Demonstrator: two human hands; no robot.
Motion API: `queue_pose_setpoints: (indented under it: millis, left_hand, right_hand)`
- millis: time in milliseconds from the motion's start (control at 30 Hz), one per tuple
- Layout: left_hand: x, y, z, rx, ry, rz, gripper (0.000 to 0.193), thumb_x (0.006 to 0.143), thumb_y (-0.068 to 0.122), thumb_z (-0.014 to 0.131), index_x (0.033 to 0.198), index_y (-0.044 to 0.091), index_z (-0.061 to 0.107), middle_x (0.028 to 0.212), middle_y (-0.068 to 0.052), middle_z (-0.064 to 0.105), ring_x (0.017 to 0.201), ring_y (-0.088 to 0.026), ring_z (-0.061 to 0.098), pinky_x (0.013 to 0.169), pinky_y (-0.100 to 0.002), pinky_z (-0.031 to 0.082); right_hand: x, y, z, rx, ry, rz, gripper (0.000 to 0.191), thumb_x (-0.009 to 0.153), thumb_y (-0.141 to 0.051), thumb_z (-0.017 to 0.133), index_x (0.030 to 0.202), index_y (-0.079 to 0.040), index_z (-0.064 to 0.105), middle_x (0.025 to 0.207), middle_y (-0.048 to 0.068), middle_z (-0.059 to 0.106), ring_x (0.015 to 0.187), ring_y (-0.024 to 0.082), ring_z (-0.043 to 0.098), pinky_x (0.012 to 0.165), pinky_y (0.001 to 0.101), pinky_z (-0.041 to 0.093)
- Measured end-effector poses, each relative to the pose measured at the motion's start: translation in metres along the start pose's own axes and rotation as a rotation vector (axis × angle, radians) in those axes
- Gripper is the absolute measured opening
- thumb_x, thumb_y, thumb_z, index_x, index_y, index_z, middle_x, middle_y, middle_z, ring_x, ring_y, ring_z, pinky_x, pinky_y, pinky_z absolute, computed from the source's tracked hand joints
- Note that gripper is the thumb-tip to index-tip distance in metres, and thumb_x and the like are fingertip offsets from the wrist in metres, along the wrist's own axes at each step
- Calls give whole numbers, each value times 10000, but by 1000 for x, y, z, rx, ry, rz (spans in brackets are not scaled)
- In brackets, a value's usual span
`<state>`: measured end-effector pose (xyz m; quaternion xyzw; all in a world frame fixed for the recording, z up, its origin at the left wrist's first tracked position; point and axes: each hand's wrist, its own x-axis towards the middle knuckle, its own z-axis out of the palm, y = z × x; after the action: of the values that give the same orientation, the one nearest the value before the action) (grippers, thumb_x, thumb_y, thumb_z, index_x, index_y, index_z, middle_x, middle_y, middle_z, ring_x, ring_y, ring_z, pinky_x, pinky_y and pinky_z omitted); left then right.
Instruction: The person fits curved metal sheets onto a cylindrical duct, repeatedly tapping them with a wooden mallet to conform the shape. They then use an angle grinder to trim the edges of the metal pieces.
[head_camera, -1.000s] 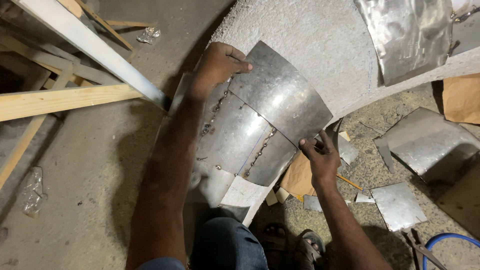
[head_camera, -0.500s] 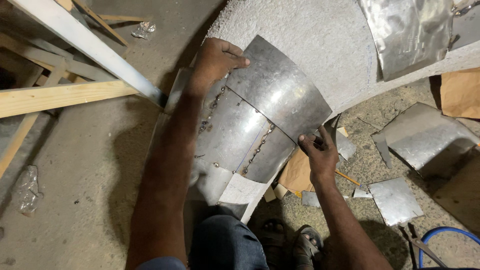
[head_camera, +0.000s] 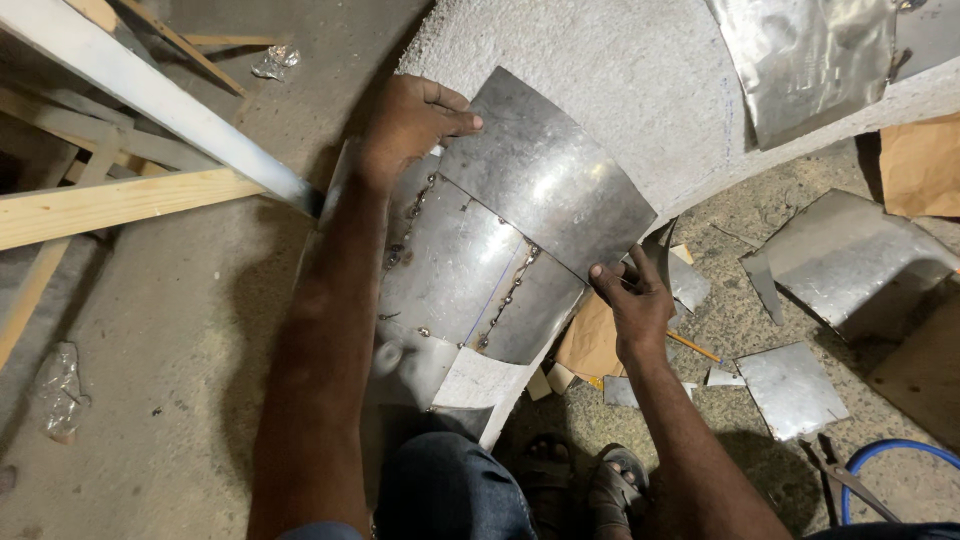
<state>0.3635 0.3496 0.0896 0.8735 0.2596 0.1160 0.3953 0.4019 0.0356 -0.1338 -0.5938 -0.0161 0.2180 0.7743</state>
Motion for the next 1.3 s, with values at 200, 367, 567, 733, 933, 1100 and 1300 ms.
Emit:
queue_pose_setpoints:
  millis: [200, 367, 567, 733, 933, 1100, 1300]
  left_hand:
    - [-10, 15, -4, 73, 5, -54, 332, 769, 220, 911, 1017, 40, 784, 925, -89, 801, 798, -107, 745, 759, -245, 575]
    - [-11, 15, 1, -31, -25, -80, 301, 796, 183, 877, 1022, 22, 760, 919, -92, 806, 766, -118, 740, 689, -261, 592]
    - [-5, 5, 8, -50, -37, -30, 262, 840, 170, 877, 1010, 10, 759, 885, -98, 779, 735, -136, 719, 644, -266, 589]
    - [-3, -4, 12, -67, -24, -44, 236, 856, 154, 875, 1011, 10, 771, 896, -86, 785, 741, -115, 723, 645, -245, 585]
    - [-6, -9, 16, -91, -27, -2, 209, 881, 123, 881, 1022, 3, 784, 923, -82, 788, 774, -99, 719, 696, -228, 589]
    - [-5, -7, 17, -124, -6, -9, 211, 878, 122, 890, 1002, -7, 777, 887, -80, 781, 747, -107, 713, 672, -234, 576]
    - [-4, -4, 11, -123, -43, -14, 227, 898, 177, 872, 1004, -3, 783, 900, -80, 792, 761, -107, 730, 679, -231, 588]
  right_hand:
    - [0, 3, -3, -23, -18, -15, 798, 845, -107, 832, 1520, 46, 434, 1235, 184, 648, 1099, 204, 675, 948, 326, 635]
    - [-2, 4, -2, -115, 27, -30, 807, 825, -179, 861, 1517, 3, 488, 1223, 180, 662, 1106, 207, 667, 980, 342, 620]
    - [-5, 1, -5, -235, 38, 5, 813, 820, -272, 841, 1518, -42, 494, 1196, 146, 702, 1091, 187, 689, 963, 331, 622]
    - [-7, 5, -10, -150, 22, -32, 837, 840, -262, 850, 1525, 2, 447, 1208, 140, 704, 1090, 184, 694, 938, 318, 610]
    - [-4, 8, -16, -82, 28, 1, 876, 807, -245, 883, 1522, 13, 448, 1169, 126, 703, 1039, 169, 686, 900, 303, 605]
    - [-5, 5, -16, -114, 31, -7, 876, 800, -253, 884, 1523, 6, 461, 1127, 127, 704, 996, 168, 684, 864, 305, 608]
    - [-4, -1, -14, -186, 22, -16, 842, 814, -256, 888, 1498, 19, 480, 1135, 141, 709, 1015, 173, 688, 878, 307, 610]
